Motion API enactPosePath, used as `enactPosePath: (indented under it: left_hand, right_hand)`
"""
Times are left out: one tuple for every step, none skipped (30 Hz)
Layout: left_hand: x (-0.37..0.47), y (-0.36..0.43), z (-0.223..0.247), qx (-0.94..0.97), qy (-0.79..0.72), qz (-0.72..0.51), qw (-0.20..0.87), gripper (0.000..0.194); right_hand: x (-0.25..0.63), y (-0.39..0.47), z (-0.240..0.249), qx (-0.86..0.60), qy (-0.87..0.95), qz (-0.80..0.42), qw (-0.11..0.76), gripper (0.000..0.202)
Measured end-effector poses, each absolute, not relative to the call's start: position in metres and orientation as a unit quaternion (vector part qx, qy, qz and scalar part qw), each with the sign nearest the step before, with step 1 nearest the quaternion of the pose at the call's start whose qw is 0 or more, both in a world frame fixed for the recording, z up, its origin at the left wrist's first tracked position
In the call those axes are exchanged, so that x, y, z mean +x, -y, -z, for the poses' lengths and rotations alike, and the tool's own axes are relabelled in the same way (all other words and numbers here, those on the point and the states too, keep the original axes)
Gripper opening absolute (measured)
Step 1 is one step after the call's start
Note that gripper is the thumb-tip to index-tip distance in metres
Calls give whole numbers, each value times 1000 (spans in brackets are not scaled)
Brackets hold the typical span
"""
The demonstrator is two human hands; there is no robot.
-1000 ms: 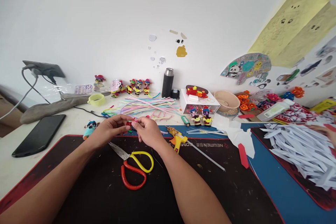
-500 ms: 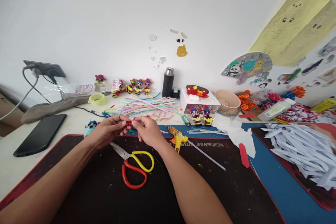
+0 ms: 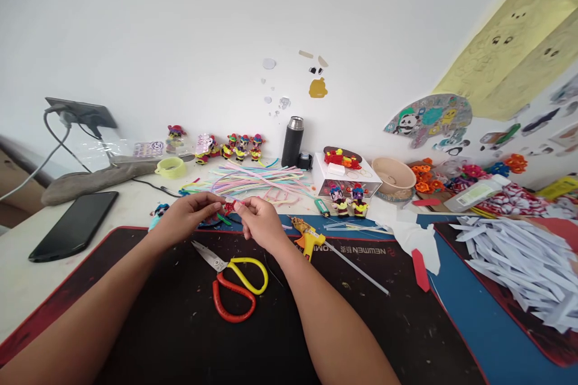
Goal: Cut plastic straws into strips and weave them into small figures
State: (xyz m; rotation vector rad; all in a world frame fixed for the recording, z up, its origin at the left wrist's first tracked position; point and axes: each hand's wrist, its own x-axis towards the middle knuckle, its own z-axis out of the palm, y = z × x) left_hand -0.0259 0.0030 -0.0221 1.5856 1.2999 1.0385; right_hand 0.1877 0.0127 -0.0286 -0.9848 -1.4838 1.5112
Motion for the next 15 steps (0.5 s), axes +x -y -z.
enactPosePath:
  left_hand:
    - [-30, -4, 22, 642, -542, -403, 361, 41]
    - [-33, -6, 22, 650, -565, -395, 319, 38]
    - [-37, -7, 22, 655, -584, -387, 284, 35]
    - [-39, -7, 23, 657, -598, -380, 258, 33]
    - [-42, -8, 22, 657, -609, -375, 239, 31]
    - [-43, -9, 22, 655, -617, -372, 226, 30]
    - [-45, -9, 22, 652, -624, -372, 217, 29]
    - [-45, -9, 21, 648, -628, -375, 212, 28]
    - [-45, -9, 21, 644, -630, -380, 209, 28]
    - [-45, -9, 21, 641, -631, -385, 208, 28]
    - [-44, -9, 21, 639, -631, -388, 207, 28]
    - [-42, -8, 22, 640, -631, -389, 206, 28]
    - [-40, -7, 22, 642, -628, -387, 206, 28]
    - [-37, -6, 23, 648, -625, -383, 207, 28]
    - [-35, -6, 24, 657, -620, -376, 207, 28]
  right_hand:
    - [189, -14, 27, -392, 571, -601, 399, 40]
    - [191, -14, 25, -395, 557, -606, 408, 41]
    - [192, -15, 23, -396, 543, -610, 419, 42]
    - [194, -16, 22, -398, 532, -613, 429, 43]
    - [195, -17, 20, -399, 522, -613, 439, 43]
    - [197, -17, 18, -400, 514, -613, 447, 43]
    - [198, -18, 16, -400, 507, -614, 455, 43]
    - [199, -18, 15, -400, 501, -614, 461, 43]
    - [200, -18, 13, -399, 494, -615, 467, 43]
    - [201, -19, 12, -398, 489, -616, 473, 43]
    - [202, -19, 11, -397, 484, -615, 479, 43]
    - [203, -20, 11, -397, 480, -613, 486, 43]
    - [204, -21, 10, -398, 477, -610, 492, 44]
    - [205, -22, 10, -398, 474, -607, 498, 44]
    - [206, -23, 9, -399, 473, -604, 503, 45]
